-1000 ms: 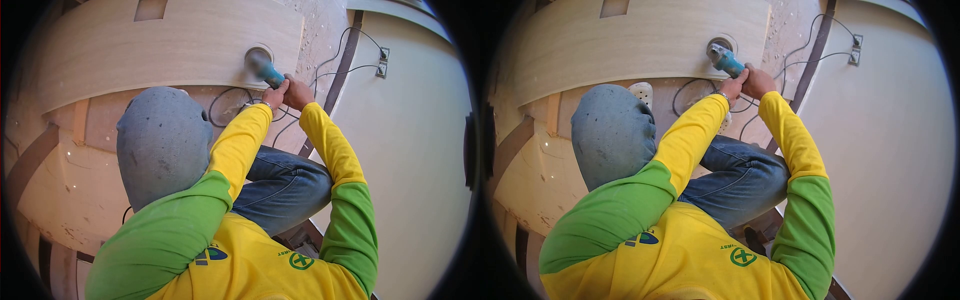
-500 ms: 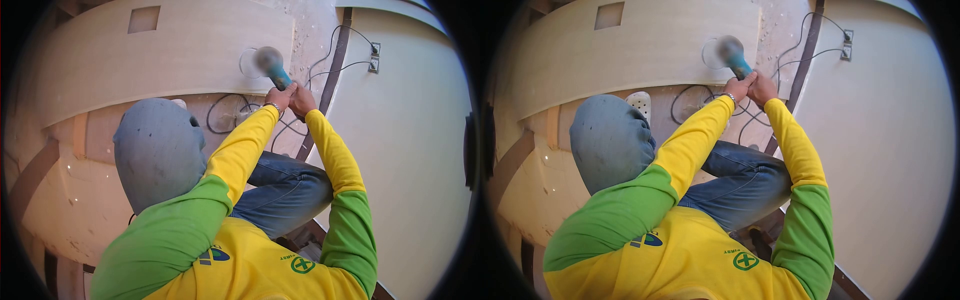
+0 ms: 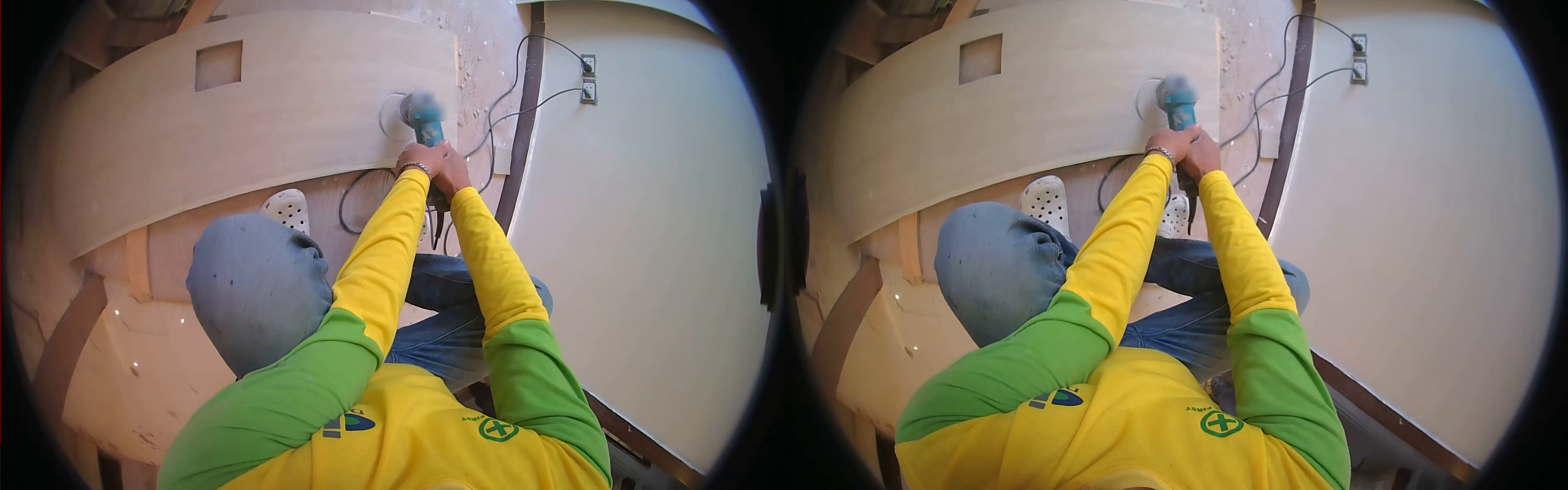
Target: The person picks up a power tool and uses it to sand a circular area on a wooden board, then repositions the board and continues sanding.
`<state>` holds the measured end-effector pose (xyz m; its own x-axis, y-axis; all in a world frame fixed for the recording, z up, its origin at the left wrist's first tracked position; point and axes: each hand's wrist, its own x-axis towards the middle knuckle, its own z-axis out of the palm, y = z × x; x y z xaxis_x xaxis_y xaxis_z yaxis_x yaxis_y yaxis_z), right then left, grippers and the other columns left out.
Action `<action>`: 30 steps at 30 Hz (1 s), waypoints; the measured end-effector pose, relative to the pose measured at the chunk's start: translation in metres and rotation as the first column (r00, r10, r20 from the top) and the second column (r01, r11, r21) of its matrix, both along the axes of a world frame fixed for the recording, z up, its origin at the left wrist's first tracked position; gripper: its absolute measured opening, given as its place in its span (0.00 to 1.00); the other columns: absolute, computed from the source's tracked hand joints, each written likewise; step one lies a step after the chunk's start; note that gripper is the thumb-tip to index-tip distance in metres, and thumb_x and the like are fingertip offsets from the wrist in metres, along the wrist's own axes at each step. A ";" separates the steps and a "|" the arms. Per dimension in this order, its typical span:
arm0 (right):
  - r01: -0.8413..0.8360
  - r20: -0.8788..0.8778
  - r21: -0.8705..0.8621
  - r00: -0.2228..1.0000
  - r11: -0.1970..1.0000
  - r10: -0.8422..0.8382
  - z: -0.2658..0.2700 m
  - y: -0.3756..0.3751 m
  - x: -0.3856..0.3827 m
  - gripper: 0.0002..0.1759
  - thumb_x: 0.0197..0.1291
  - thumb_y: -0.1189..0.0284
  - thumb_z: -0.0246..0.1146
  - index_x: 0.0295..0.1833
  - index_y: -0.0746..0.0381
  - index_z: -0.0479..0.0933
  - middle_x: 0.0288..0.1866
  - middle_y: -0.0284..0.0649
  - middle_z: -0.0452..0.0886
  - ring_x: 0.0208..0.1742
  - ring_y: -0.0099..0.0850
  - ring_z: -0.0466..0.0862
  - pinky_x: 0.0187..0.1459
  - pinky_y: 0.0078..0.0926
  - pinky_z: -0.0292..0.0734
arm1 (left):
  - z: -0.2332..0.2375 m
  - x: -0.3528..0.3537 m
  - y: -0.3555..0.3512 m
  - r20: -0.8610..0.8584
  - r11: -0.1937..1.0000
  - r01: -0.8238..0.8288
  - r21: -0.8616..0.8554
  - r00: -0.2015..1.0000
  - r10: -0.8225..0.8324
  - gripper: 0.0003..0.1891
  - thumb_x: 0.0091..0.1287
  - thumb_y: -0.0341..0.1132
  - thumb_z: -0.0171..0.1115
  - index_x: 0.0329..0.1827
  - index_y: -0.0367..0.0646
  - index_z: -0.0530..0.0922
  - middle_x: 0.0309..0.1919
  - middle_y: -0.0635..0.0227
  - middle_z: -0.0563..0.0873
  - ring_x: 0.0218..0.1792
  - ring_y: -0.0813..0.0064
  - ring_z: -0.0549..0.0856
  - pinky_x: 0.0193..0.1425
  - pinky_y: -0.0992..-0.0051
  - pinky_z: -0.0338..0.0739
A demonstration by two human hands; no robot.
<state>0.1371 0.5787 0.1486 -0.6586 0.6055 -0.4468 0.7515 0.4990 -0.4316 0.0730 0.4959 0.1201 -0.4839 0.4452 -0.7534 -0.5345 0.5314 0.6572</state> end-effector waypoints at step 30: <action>0.064 0.010 -0.145 0.998 0.987 -0.063 -0.009 -0.026 -0.019 0.27 0.62 0.53 0.65 0.52 0.67 0.81 0.47 0.49 0.87 0.45 0.35 0.86 0.46 0.32 0.78 | -0.005 -0.023 -0.024 0.035 0.997 0.027 -0.067 0.999 -0.025 0.43 0.58 0.68 0.64 0.56 0.31 0.82 0.60 0.43 0.81 0.63 0.51 0.80 0.68 0.64 0.73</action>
